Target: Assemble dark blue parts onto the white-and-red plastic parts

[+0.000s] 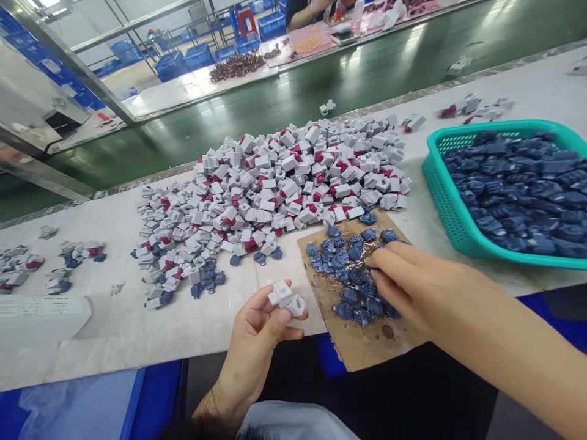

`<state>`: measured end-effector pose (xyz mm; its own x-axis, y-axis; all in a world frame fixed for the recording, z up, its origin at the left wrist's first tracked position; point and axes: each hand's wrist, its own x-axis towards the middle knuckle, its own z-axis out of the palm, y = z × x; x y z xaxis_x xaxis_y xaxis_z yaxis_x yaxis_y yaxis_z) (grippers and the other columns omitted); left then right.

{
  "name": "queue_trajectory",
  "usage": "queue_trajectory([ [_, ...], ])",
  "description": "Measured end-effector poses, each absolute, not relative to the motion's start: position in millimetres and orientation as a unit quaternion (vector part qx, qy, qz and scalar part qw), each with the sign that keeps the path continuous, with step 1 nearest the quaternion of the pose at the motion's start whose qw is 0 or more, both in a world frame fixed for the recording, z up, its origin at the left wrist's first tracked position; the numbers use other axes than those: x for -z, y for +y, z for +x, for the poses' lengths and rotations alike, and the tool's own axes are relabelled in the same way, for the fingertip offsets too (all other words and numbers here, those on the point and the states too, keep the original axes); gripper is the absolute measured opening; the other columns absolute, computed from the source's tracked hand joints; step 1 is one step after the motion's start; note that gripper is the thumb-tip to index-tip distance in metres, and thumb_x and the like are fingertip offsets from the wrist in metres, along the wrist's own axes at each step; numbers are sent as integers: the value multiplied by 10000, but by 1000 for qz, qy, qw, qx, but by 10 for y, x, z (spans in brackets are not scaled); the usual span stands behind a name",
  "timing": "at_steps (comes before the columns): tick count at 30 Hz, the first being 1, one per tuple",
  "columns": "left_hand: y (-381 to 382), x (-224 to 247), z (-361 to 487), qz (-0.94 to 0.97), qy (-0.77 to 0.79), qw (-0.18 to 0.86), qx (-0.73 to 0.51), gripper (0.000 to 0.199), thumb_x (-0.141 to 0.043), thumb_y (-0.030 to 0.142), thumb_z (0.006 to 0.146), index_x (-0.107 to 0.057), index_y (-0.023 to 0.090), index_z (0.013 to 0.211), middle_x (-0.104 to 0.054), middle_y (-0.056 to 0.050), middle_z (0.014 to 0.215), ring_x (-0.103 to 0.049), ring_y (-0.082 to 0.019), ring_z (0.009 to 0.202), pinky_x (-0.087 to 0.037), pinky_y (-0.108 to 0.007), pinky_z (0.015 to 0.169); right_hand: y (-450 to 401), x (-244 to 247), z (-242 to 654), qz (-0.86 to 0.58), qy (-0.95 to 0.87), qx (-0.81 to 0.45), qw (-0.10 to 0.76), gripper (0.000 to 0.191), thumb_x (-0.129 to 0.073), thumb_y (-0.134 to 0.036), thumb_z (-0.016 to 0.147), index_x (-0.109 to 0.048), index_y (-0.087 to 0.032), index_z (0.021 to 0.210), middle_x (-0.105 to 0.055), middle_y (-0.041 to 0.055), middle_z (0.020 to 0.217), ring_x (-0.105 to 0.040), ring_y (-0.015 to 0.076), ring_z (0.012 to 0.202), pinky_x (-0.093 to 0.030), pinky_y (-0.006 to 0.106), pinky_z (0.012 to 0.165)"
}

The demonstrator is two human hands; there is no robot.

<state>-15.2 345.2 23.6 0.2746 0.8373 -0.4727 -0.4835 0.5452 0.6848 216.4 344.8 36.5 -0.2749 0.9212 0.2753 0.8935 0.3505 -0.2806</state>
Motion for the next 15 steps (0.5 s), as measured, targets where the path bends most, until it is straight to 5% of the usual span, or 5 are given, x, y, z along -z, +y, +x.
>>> queue_trajectory([
  [3, 3415, -238, -128, 199, 441, 762, -429, 344, -854, 253, 595, -677, 131, 864, -716, -32, 775, -681, -127, 702, -558, -162, 570, 3334, -478, 1949, -582, -756, -74, 291, 111, -501, -315, 931, -550, -240, 997, -595, -6, 769, -549, 97, 589, -428, 202, 538],
  [8, 3353, -257, -95, 226, 439, 756, -430, 327, -861, 234, 572, -661, 138, 812, -728, -29, 770, -659, -114, 636, -557, -184, 571, 3213, -546, 1591, -583, -687, -219, 375, 102, -549, -316, 905, -572, -257, 985, -663, -17, 841, -640, 117, 680, -483, 152, 513],
  [15, 3325, -277, -73, 226, 414, 767, -436, 288, -851, 229, 599, -657, 139, 792, -713, 5, 700, -628, -69, 575, -543, -148, 560, 3206, -587, 1490, -555, -695, -234, 393, 50, -547, -259, 887, -581, -234, 914, -612, -17, 714, -578, 93, 539, -473, 169, 472],
])
